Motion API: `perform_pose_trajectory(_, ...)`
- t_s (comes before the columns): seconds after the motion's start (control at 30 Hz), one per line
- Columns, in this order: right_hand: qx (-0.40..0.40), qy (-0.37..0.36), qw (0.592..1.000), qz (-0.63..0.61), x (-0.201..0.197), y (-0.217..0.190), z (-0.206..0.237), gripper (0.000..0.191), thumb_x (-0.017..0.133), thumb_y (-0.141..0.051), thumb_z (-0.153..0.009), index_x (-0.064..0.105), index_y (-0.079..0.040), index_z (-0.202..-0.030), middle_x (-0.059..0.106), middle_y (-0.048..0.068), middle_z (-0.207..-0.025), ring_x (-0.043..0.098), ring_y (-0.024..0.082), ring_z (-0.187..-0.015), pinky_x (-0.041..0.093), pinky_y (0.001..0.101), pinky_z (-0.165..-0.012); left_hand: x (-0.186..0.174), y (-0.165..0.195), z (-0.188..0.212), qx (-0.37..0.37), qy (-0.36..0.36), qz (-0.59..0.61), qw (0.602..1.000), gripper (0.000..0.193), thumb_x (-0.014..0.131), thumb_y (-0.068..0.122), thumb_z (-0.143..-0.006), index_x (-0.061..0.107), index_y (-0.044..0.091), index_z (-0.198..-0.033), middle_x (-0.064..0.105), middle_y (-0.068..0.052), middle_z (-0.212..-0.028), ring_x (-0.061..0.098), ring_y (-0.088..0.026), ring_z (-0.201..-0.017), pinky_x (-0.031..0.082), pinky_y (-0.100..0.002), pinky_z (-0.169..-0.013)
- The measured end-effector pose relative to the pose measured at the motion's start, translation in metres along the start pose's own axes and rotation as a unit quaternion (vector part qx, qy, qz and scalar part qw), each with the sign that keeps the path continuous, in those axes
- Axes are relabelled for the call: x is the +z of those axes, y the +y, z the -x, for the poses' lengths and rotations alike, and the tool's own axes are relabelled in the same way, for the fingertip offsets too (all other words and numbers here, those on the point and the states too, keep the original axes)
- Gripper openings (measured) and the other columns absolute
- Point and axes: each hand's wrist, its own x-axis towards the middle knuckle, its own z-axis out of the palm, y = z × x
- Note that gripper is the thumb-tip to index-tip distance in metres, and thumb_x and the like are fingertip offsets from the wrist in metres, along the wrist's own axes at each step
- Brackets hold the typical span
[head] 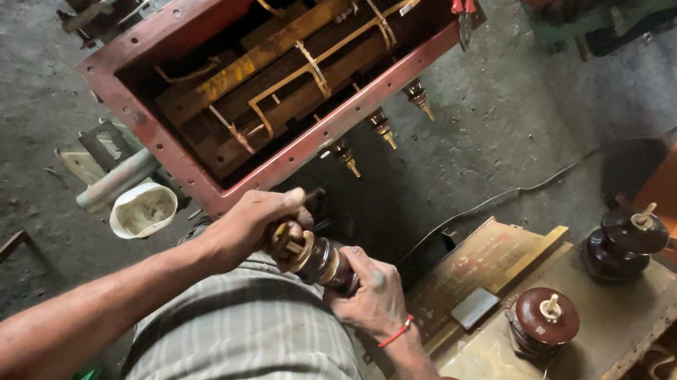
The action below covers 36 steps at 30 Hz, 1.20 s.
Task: The person installs ceramic insulators into a red metal frame, aligning and tightening them by hand. They repeatedly pick up insulators, place them into holes, and secure them while another person works nearby.
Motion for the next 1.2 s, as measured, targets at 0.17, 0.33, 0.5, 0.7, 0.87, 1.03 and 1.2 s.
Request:
perform_pose_trajectory(0.17, 0.021, -0.007, 1.0, 0.005, 0.002, 0.002, 0.0, 0.043, 0.076, -0.008, -0.064, 0.067, -0.004, -0.106, 0.072, 0.014, -0.083, 0.075, 0.032, -0.073, 0.059, 0.0374, -0.065, 0.0, 0.003, 0.001, -0.009, -0.009, -0.039, 0.999, 0.029, 0.058, 0.025, -0.093, 0.066, -0.001, -0.102, 0.066, -0.011, -0.091, 0.066, -0.018, -0.076, 0.057, -0.033, -0.064)
perform_pose_trajectory(0.33, 0.057, -0.005, 0.998, -0.032, 0.003, 0.002, -0.001, 0.037, 0.075, -0.008, -0.068, 0.066, -0.005, -0.104, 0.072, 0.014, -0.082, 0.076, 0.031, -0.073, 0.058, 0.0373, -0.065, -0.001, 0.005, 0.0, -0.011, -0.025, 0.012, 1.0, 0.036, 0.053, 0.032, -0.097, 0.069, 0.002, -0.103, 0.068, -0.008, -0.093, 0.068, -0.015, -0.082, 0.059, -0.029, -0.071)
perform_pose_trajectory(0.5, 0.013, -0.007, 1.0, -0.026, 0.003, -0.002, -0.004, 0.039, 0.076, -0.008, -0.067, 0.066, -0.005, -0.106, 0.072, 0.015, -0.085, 0.075, 0.032, -0.075, 0.058, 0.0371, -0.066, -0.002, 0.0, -0.007, -0.016, 0.025, -0.034, 0.999, 0.042, 0.059, 0.036, -0.103, 0.066, -0.005, -0.099, 0.065, -0.013, -0.084, 0.061, -0.019, -0.07, 0.051, -0.033, -0.059)
perform_pose_trajectory(0.7, 0.085, -0.018, 0.995, -0.039, 0.002, -0.004, -0.004, 0.038, 0.075, -0.009, -0.069, 0.067, -0.005, -0.107, 0.074, 0.015, -0.084, 0.078, 0.03, -0.077, 0.06, 0.0363, -0.067, -0.002, -0.002, -0.003, -0.056, -0.014, 0.093, 0.994, 0.02, 0.065, 0.018, -0.088, 0.064, 0.002, -0.101, 0.067, -0.004, -0.082, 0.065, -0.014, -0.064, 0.054, -0.03, -0.054)
perform_pose_trajectory(0.87, 0.077, -0.042, 0.996, -0.016, 0.011, 0.001, -0.001, 0.044, 0.075, -0.011, -0.066, 0.068, -0.005, -0.109, 0.074, 0.017, -0.085, 0.075, 0.034, -0.078, 0.059, 0.0394, -0.068, 0.011, -0.03, -0.009, -0.049, 0.148, 0.053, 0.986, 0.022, 0.072, 0.024, -0.092, 0.054, 0.011, -0.092, 0.059, -0.004, -0.073, 0.048, -0.013, -0.051, 0.033, -0.027, -0.041)
perform_pose_trajectory(1.03, 0.105, -0.069, 0.992, 0.03, 0.02, 0.002, 0.002, 0.044, 0.075, -0.013, -0.066, 0.065, -0.006, -0.108, 0.073, 0.017, -0.083, 0.074, 0.035, -0.078, 0.059, 0.0422, -0.067, 0.006, -0.061, -0.01, -0.028, 0.161, -0.023, 0.986, 0.029, 0.074, 0.031, -0.094, 0.056, 0.009, -0.096, 0.057, 0.0, -0.078, 0.051, -0.008, -0.064, 0.039, -0.025, -0.053)
perform_pose_trajectory(1.2, 0.123, -0.095, 0.984, 0.084, 0.016, 0.001, -0.003, 0.043, 0.076, -0.015, -0.067, 0.066, -0.008, -0.108, 0.072, 0.016, -0.081, 0.072, 0.038, -0.076, 0.058, 0.0453, -0.066, 0.004, -0.074, -0.006, 0.053, 0.173, -0.09, 0.979, 0.035, 0.064, 0.04, -0.099, 0.052, 0.007, -0.098, 0.058, 0.0, -0.079, 0.054, -0.006, -0.071, 0.048, -0.025, -0.063)
